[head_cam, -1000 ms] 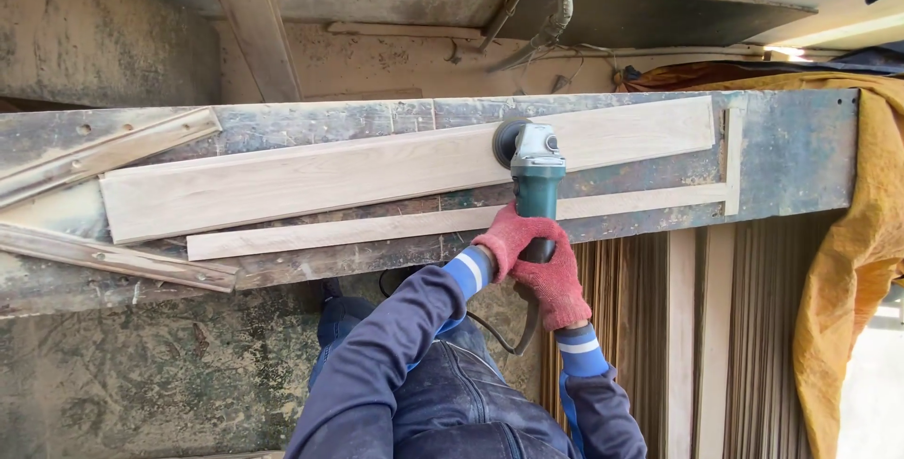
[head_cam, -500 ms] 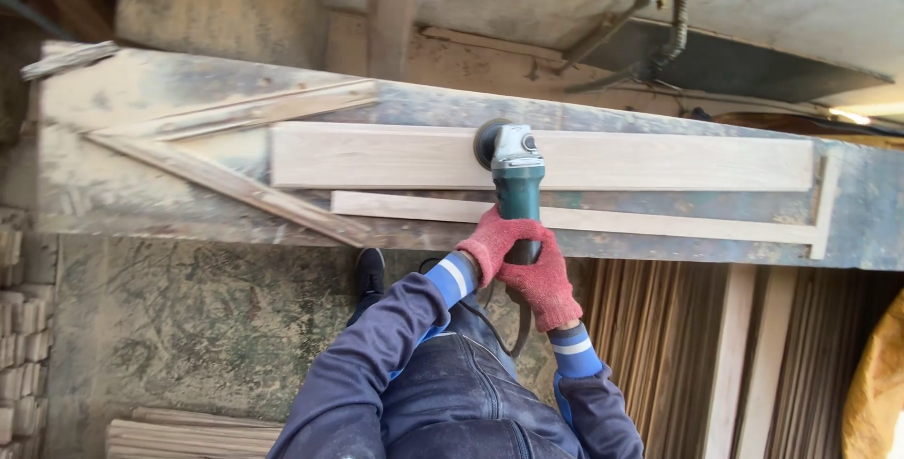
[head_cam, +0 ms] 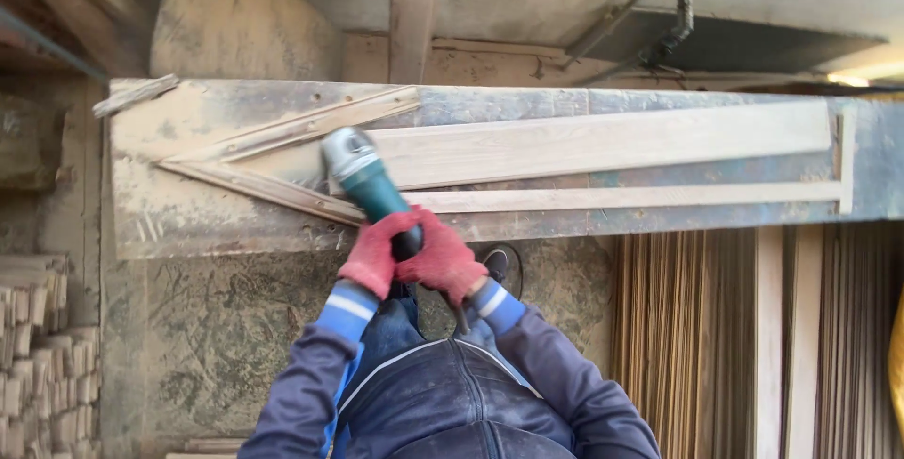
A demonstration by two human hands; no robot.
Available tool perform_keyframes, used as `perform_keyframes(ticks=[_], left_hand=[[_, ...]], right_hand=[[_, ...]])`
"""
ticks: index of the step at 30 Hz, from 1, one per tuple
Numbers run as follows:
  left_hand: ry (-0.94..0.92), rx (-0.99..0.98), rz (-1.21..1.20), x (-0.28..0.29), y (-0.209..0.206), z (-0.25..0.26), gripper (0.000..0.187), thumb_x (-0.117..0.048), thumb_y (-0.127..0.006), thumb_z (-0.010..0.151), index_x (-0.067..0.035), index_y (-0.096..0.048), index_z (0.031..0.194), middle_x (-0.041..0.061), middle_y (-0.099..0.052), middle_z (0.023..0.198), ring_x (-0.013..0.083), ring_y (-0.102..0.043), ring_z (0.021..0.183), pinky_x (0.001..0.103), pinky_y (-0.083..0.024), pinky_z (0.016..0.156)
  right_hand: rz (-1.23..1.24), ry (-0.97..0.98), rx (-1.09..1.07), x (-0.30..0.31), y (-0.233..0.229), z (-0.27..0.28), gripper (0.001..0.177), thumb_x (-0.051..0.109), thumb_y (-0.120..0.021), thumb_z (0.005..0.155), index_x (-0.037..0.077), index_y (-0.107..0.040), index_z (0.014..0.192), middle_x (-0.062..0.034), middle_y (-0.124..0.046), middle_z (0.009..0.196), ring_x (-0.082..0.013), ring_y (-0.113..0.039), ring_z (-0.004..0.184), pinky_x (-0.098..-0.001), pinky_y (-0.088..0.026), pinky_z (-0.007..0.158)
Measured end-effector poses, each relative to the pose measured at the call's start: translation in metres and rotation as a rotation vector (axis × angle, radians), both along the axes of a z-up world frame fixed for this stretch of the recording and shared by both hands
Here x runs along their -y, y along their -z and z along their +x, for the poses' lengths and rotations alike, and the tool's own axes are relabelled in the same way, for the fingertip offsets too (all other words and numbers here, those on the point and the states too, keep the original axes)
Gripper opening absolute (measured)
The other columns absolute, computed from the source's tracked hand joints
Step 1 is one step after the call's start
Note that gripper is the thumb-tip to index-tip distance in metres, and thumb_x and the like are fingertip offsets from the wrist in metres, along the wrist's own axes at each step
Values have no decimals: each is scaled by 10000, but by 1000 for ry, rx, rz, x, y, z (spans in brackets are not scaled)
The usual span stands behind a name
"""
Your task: Using a handheld power tool to sand down wooden planks on a workbench.
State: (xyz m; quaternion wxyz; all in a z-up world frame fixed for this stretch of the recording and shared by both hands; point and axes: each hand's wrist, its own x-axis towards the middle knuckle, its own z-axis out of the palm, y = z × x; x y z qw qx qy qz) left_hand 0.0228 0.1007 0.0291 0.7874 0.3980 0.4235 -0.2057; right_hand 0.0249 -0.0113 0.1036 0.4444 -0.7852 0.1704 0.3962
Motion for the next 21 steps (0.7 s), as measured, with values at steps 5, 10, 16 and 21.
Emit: perform_keyframes(ticks=[5,10,16,21], left_hand=[[-3,-30,36,-1,0,-4,604,-81,-875,671,-61,-623,1220,184,-705,946,333,-730,855,491,-597,729],[73,-65,-8,65,23,9,668,-82,-875,680,-99,-580,1279,208,-695,1012,375,-717,915,544,-584,766],[280,26,-50,204,-6,22,576,-67,-894,603,-109,-696,1142,123,-754,943,265,-749,851,414,-606,811],[434,73,-97,320,-9,26,593,-48,-924,547,-126,-708,1094,111,-747,859,248,-752,798,421,-624,793]], right_hand=[[-77,-148,7,6,-7,4,990,390,-862,560,321,-468,1466,-138,-683,1264,-330,-627,1257,-458,-527,1059],[-65,-56,-22,70,-18,5,1039,388,-851,571,326,-409,1509,-141,-661,1330,-338,-582,1323,-472,-502,1089],[-225,292,-107,183,3,-6,1004,380,-870,556,489,-444,1458,-104,-691,1247,-298,-651,1218,-409,-522,1082],[-232,535,-44,283,10,-23,902,317,-926,555,305,-571,1385,-157,-693,1248,-329,-635,1240,-468,-516,1069]])
